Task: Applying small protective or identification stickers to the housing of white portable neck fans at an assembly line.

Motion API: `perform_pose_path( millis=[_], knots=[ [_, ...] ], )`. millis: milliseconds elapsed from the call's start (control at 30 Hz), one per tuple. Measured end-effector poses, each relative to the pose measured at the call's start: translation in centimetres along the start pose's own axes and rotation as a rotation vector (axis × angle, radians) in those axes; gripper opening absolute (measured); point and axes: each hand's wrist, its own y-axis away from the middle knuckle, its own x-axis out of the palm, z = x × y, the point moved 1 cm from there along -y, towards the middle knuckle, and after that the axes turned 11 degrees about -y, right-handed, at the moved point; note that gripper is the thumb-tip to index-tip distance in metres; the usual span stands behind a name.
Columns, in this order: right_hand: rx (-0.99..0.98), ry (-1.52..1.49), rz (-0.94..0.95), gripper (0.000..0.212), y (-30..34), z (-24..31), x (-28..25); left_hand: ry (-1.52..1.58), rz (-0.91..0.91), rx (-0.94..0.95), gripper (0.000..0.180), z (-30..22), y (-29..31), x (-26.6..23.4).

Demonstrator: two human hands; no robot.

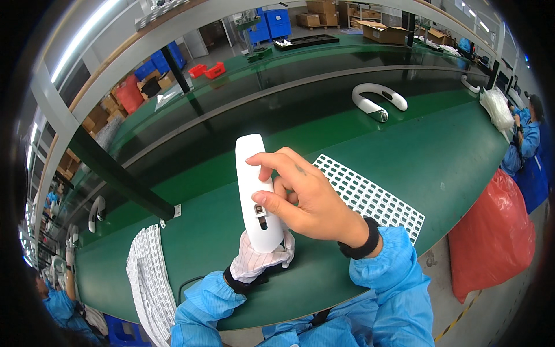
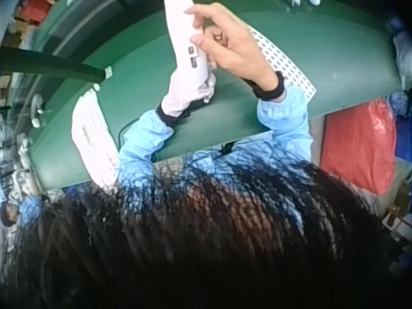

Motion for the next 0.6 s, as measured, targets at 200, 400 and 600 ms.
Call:
perform_pose_path(
  millis=[200,400,600],
  knots=[
    [-0.24,0.43,-0.033,0.051,-0.3,0.0,1.4,0.362,0.054,0.011,0.047,-0.3,0.5,-0.5],
    [-0.261,0.666,-0.087,0.043,1.9,5.7,3.7,0.118,0.044,-0.016,0.057,-2.2,0.4,-2.3],
    [-0.402,-0.935,0.175,0.02,5.7,9.4,1.9,-0.351,-0.068,0.015,0.042,-3.5,-2.3,-4.9]
  ],
)
